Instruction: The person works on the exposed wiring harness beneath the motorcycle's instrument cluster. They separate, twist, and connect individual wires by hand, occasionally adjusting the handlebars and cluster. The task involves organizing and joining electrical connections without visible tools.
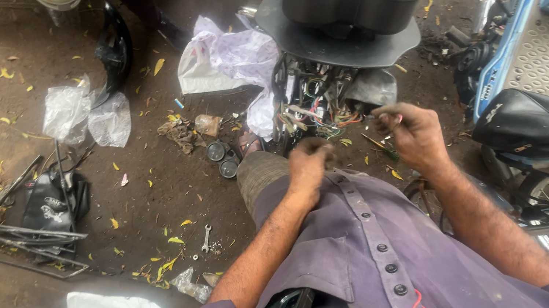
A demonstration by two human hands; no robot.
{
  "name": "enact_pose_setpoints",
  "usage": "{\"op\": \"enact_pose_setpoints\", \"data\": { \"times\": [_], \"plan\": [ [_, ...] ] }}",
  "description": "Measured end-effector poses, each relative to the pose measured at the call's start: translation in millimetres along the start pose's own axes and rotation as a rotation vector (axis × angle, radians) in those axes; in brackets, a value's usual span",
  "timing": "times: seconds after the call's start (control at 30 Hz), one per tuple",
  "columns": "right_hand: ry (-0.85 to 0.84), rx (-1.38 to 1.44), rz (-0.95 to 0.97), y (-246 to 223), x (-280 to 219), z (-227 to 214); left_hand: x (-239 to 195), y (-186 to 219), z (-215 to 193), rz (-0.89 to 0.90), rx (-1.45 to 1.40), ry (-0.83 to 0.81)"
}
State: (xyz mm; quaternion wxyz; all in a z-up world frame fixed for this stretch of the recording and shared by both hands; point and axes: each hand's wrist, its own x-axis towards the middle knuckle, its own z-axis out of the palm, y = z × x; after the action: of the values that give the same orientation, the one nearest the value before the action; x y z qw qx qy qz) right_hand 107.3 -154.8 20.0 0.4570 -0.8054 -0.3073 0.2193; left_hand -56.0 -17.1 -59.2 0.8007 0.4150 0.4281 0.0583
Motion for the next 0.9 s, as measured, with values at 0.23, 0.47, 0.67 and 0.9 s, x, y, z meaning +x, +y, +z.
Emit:
{"op": "enact_pose_setpoints", "data": {
  "times": [0.23,0.47,0.67,0.9],
  "plan": [
    [-0.018,0.361,0.142,4,22,-11,5,12,8,0.404,0.42,0.29],
    [-0.012,0.472,0.149,0,31,-18,24,10,6,0.428,0.442,0.073],
    [0.002,0.526,0.16,-4,35,-23,14,13,-4,0.214,0.027,-0.216],
    [-0.008,0.531,0.142,1,35,-19,12,23,-1,0.041,0.074,-0.304]
  ]
}}
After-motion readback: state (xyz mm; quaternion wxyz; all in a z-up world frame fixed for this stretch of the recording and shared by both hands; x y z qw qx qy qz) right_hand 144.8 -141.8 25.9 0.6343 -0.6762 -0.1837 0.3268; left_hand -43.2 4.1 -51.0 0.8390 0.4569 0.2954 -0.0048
